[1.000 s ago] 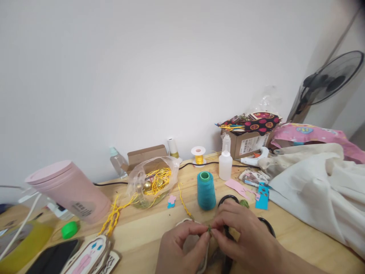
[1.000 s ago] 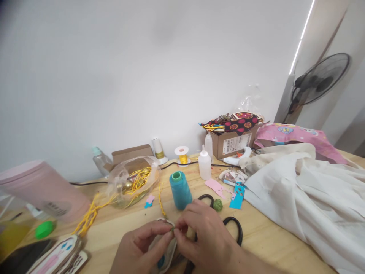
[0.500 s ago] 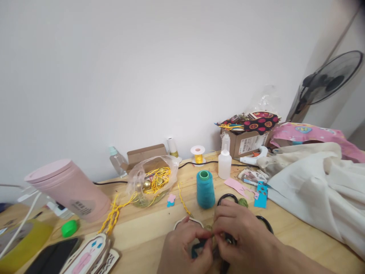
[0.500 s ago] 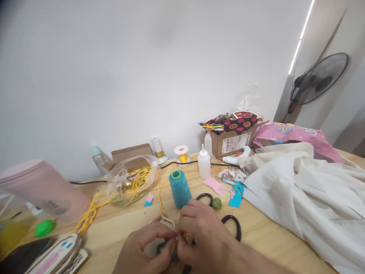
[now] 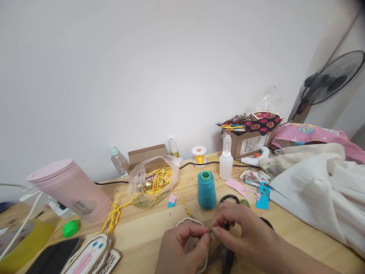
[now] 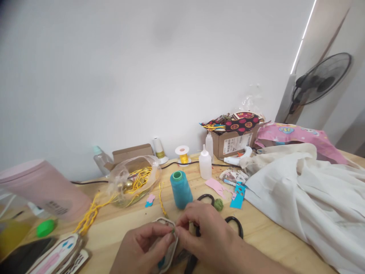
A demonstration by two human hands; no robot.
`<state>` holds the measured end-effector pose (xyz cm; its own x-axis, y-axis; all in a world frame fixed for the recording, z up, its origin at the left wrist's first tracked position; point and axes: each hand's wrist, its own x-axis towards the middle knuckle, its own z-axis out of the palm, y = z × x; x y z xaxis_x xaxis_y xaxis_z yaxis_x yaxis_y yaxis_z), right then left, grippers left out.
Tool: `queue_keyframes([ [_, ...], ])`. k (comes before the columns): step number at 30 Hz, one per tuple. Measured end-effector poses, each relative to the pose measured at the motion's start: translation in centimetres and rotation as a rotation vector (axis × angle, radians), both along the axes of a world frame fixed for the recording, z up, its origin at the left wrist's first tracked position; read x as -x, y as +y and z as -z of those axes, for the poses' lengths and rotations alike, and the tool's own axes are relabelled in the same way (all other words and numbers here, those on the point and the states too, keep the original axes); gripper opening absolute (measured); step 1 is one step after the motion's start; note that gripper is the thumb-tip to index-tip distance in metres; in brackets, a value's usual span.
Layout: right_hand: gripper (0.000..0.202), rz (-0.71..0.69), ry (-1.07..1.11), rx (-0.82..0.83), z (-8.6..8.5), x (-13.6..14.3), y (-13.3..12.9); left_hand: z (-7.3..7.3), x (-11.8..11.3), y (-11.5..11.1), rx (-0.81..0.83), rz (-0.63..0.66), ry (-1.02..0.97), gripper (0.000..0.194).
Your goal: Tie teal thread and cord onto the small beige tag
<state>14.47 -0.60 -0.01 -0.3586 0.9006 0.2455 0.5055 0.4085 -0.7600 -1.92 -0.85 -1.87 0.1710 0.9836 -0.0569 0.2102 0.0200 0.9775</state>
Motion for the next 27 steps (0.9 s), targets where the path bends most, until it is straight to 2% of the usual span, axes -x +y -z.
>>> queue_keyframes([
  [4,0.012,-0.001,-0.022,-0.148,0.0,0.2,-0.1,-0.2,0.0,-0.1,-0.057,0.022,0.079,0.016],
  [10,0.014,0.020,-0.041,-0.395,0.3,0.6,-0.1,-1.1,-0.1,-0.2,-0.016,0.053,0.094,0.016],
  [12,0.014,0.027,-0.027,-0.399,0.2,0.6,0.0,-1.1,-0.1,-0.2,0.063,0.042,0.015,0.017],
  [16,0.014,0.022,0.034,-0.238,0.0,0.2,0.3,-0.8,0.0,0.1,0.280,0.063,-0.247,0.021],
  [19,0.011,-0.034,0.054,-0.242,-0.2,-0.2,0.4,-0.5,0.2,0.2,0.334,0.102,-0.375,0.026],
  [22,0.014,-0.105,0.032,-0.331,-0.2,-0.4,0.6,-0.5,0.3,0.2,0.368,0.116,-0.393,0.027],
  [27,0.012,-0.183,-0.039,-0.447,-0.2,-0.4,0.8,-0.8,0.3,0.1,0.361,0.112,-0.314,0.029],
])
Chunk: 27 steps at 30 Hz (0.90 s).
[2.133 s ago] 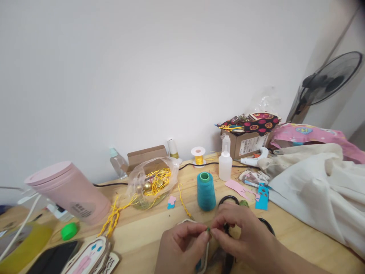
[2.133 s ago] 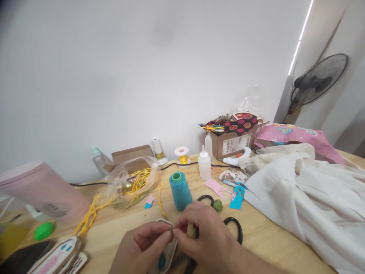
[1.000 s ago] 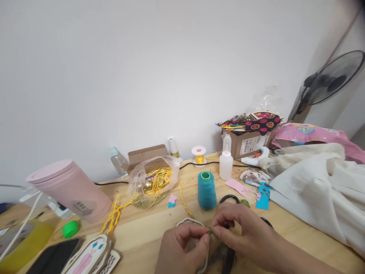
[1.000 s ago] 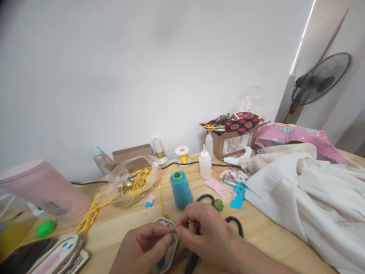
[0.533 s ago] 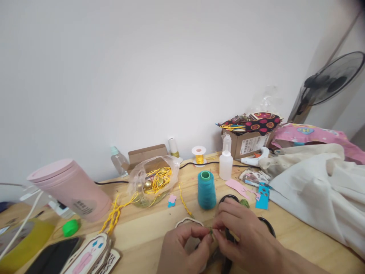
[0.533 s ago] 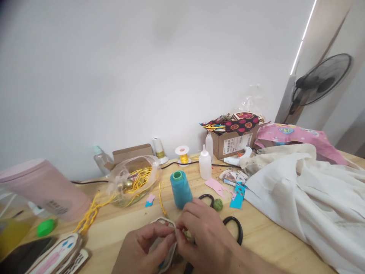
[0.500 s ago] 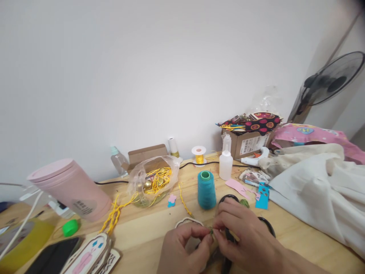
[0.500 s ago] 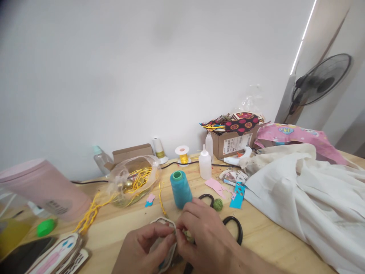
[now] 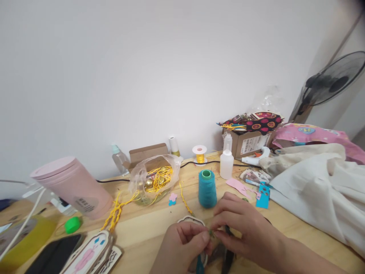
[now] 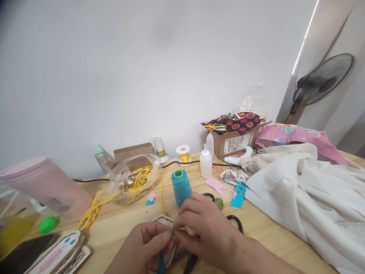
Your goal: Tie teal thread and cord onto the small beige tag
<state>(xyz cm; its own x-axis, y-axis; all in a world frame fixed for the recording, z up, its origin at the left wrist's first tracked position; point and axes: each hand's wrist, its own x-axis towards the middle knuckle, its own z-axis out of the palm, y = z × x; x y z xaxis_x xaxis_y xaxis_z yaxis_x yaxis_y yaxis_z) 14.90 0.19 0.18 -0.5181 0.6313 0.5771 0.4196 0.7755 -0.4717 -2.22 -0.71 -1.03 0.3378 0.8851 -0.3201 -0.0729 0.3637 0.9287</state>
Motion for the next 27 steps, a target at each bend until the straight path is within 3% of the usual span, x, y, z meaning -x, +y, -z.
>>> queue_keyframes([
  [9,0.016,-0.003,-0.162,-0.165,-0.5,0.1,-0.1,-0.9,-0.4,0.0,-0.041,0.006,0.093,0.030],
  [15,0.019,0.033,-0.186,-0.111,-0.5,0.5,-0.5,-0.9,-0.6,-0.3,-0.070,-0.021,0.148,0.017],
  [20,0.018,0.118,0.079,0.079,0.5,1.1,-1.1,-1.1,-0.2,-0.2,-0.126,-0.009,0.118,0.015],
  [25,0.015,0.218,0.191,0.501,1.0,1.5,-1.4,-1.0,-0.2,-0.3,-0.125,-0.065,0.076,0.018],
  [27,0.013,0.197,0.230,0.698,1.0,1.5,-1.4,-0.8,-0.2,-0.3,-0.133,-0.094,0.063,0.021],
])
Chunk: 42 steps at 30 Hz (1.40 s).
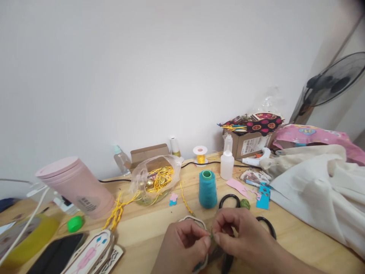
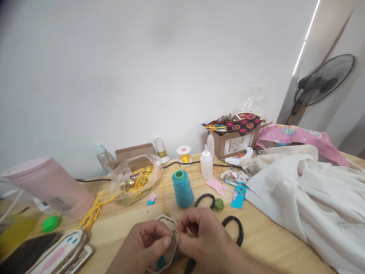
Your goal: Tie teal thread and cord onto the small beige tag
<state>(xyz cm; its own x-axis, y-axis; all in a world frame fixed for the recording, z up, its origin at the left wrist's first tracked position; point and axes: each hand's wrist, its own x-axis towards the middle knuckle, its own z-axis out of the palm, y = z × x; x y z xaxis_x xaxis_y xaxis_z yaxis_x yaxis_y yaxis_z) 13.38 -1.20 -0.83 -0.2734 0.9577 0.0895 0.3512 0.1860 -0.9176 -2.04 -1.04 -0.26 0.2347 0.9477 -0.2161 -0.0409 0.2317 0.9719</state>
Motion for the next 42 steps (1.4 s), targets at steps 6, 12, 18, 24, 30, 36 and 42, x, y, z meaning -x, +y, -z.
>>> queue_keyframes([
  [6,0.009,-0.059,-0.009,-0.045,-0.5,-0.4,0.6,0.8,0.2,0.1,0.146,0.048,-0.100,0.028],
  [12,0.015,-0.082,-0.080,-0.489,-0.9,-1.0,0.7,0.9,0.2,0.2,0.172,0.058,-0.107,0.027],
  [18,0.015,-0.124,-0.132,-0.554,-0.7,-1.3,0.8,0.8,0.2,0.2,0.163,0.053,-0.048,0.028],
  [24,0.017,-0.145,-0.155,-0.500,-0.7,-1.4,0.8,-0.1,-0.1,0.2,0.101,0.065,0.036,0.030],
  [30,0.016,-0.163,-0.185,-0.444,-1.0,-1.4,0.7,-0.5,-0.4,-0.1,0.088,0.037,0.045,0.031],
  [36,0.016,-0.183,-0.243,-0.470,-1.1,-1.4,0.6,0.0,-0.2,0.1,0.039,0.068,0.096,0.023],
  [42,0.016,-0.186,-0.321,-0.573,-0.9,-1.1,0.6,0.5,-0.3,0.1,-0.023,0.095,0.159,0.016],
])
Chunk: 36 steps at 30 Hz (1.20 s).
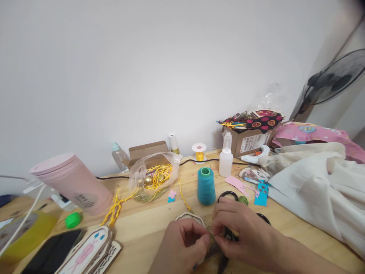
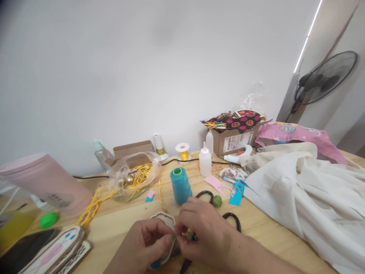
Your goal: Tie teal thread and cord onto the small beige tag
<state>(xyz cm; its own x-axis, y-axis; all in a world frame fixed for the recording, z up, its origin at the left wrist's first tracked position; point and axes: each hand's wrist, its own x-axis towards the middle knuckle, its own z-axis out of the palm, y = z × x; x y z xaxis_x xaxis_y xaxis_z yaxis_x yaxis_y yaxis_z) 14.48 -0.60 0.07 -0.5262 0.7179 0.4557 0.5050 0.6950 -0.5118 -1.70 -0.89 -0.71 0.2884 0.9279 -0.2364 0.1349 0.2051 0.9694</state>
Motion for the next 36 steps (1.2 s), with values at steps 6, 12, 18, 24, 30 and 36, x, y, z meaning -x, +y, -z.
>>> queue_keyframes([
  [6,0.016,0.123,0.163,0.086,0.5,0.6,-0.5,0.2,0.0,0.0,0.026,-0.055,-0.050,0.020],
  [12,0.007,0.103,0.350,0.823,0.5,0.6,0.0,0.9,0.5,0.1,0.180,0.006,-0.246,0.028],
  [18,0.008,0.180,0.241,0.699,0.3,0.6,0.0,0.3,0.0,0.1,0.122,-0.007,-0.133,0.031],
  [24,0.010,0.243,0.141,0.386,0.9,0.8,-0.5,0.0,-0.5,-0.2,0.058,-0.082,-0.093,0.025],
  [30,0.009,0.255,0.157,0.519,0.8,0.7,0.0,0.2,0.0,0.1,0.117,-0.015,-0.118,0.028],
  [36,0.011,0.208,0.211,0.565,1.1,0.6,-0.2,1.5,0.5,0.5,0.190,-0.023,-0.307,0.029],
])
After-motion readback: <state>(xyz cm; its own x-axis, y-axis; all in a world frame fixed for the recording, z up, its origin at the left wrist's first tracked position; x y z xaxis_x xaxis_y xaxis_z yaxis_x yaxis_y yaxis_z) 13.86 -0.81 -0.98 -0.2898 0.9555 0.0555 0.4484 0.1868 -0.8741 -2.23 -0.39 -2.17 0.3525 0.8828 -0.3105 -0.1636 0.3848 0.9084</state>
